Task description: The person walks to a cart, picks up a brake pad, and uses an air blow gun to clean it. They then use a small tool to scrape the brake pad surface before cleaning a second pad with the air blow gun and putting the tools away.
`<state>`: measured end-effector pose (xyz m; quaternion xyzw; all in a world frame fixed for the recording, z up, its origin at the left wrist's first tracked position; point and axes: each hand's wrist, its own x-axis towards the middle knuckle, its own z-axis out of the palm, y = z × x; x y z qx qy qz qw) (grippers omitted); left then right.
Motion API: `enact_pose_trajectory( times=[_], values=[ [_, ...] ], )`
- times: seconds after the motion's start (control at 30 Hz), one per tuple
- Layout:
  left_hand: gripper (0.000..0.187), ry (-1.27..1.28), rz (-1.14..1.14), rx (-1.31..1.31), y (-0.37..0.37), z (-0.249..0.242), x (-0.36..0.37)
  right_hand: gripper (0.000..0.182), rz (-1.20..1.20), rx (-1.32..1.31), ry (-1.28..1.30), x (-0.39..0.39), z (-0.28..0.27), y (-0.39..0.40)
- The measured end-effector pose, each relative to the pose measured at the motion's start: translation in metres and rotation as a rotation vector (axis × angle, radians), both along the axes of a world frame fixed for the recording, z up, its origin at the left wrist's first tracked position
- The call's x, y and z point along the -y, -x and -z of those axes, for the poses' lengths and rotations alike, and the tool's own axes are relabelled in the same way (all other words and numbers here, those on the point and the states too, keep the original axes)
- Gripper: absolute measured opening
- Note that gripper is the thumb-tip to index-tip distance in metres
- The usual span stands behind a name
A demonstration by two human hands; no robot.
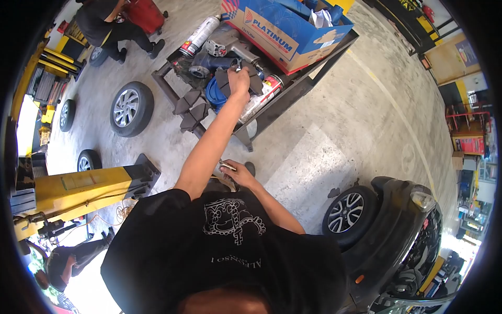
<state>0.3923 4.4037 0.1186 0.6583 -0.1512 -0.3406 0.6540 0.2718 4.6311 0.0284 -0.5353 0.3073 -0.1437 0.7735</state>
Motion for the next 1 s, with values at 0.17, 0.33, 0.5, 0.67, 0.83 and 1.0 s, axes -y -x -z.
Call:
enact_pose_trajectory(
  times=[0.17,0.33,0.5,0.67,0.83,1.0],
  values=[
    [0.042,0.085,-0.037,-0.31,-0.001,-0.026,-0.01,0.027,0.01,-0.001,-0.038,0.0,0.003,0.001],
    [0.03,0.085,0.117,-0.423,-0.016,-0.016,-0.013,0.027,0.031,0.036,-0.043,0.0,0.007,0.0],
    [0.035,0.251,0.078,-0.57,-0.032,-0.053,-0.052,0.026,0.016,0.029,-0.036,-0.003,0.007,0.0],
    [0.034,0.612,0.207,-0.852,-0.056,-0.078,-0.111,0.025,-0.008,0.053,-0.025,-0.006,0.004,-0.006],
    [0.037,0.439,0.103,-0.269,-0.073,-0.084,-0.2,0.025,-0.109,-0.076,0.038,-0.018,-0.004,-0.032],
    [0.033,0.196,-0.27,0.063,-0.103,-0.014,-0.317,0.021,-0.15,-0.035,-0.066,-0.035,-0.034,-0.087]
  ],
)
